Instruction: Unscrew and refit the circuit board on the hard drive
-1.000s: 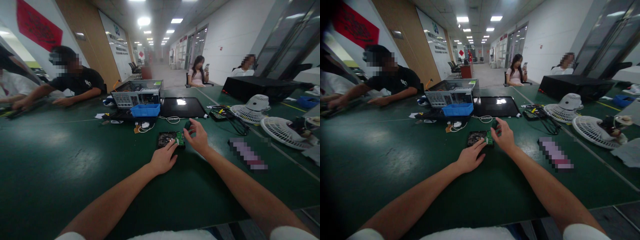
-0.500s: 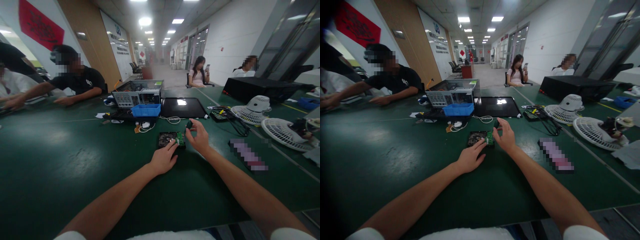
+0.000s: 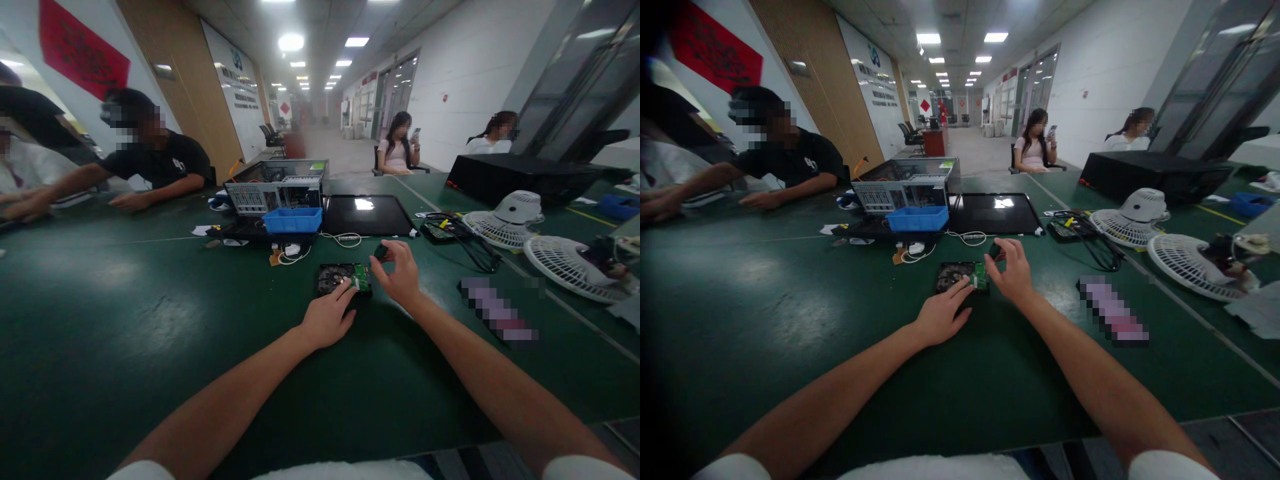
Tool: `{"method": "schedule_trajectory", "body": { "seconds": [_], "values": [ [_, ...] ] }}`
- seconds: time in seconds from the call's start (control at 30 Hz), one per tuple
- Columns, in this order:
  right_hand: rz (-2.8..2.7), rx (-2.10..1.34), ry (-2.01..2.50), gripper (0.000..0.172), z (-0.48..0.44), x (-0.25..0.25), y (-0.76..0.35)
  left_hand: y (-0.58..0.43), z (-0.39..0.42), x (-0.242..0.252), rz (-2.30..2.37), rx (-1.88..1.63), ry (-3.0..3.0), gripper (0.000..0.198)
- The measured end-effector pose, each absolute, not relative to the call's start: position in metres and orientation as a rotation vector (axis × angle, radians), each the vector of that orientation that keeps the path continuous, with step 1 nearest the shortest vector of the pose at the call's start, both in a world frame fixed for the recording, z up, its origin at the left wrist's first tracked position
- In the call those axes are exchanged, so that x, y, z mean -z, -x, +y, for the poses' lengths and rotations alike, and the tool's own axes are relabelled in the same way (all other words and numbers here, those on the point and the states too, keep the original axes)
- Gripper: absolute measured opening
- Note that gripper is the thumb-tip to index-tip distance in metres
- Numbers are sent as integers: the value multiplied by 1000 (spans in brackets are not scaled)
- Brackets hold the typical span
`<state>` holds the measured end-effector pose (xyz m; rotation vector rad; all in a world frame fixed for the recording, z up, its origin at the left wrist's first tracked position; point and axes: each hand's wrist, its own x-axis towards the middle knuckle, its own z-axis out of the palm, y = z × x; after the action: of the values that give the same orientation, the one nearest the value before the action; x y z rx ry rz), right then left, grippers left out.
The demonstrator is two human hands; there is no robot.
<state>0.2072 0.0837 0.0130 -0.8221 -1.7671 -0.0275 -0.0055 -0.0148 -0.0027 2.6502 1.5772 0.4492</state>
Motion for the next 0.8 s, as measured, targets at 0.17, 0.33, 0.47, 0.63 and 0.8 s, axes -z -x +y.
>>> {"method": "schedule_trajectory", "body": {
  "seconds": [0.17, 0.33, 0.47, 0.63, 0.8],
  "values": [
    [-1790, -132, 771, 50, 83, -8, -204, 5, -14, 2, 1584, -440, -2646, 57],
    [-1713, -78, 878, 51, 84, -6, -200, 5, -15, -1, 1587, -426, -2635, 57],
    [-1693, -82, 900, 55, 86, -6, -202, 4, -15, -2, 1590, -409, -2630, 58],
    [-1738, -91, 870, 56, 85, -6, -203, 4, -15, 0, 1587, -447, -2631, 56],
    [-1746, -90, 861, 62, 83, -7, -200, 5, -15, 0, 1567, -466, -2632, 56]
  ]
}}
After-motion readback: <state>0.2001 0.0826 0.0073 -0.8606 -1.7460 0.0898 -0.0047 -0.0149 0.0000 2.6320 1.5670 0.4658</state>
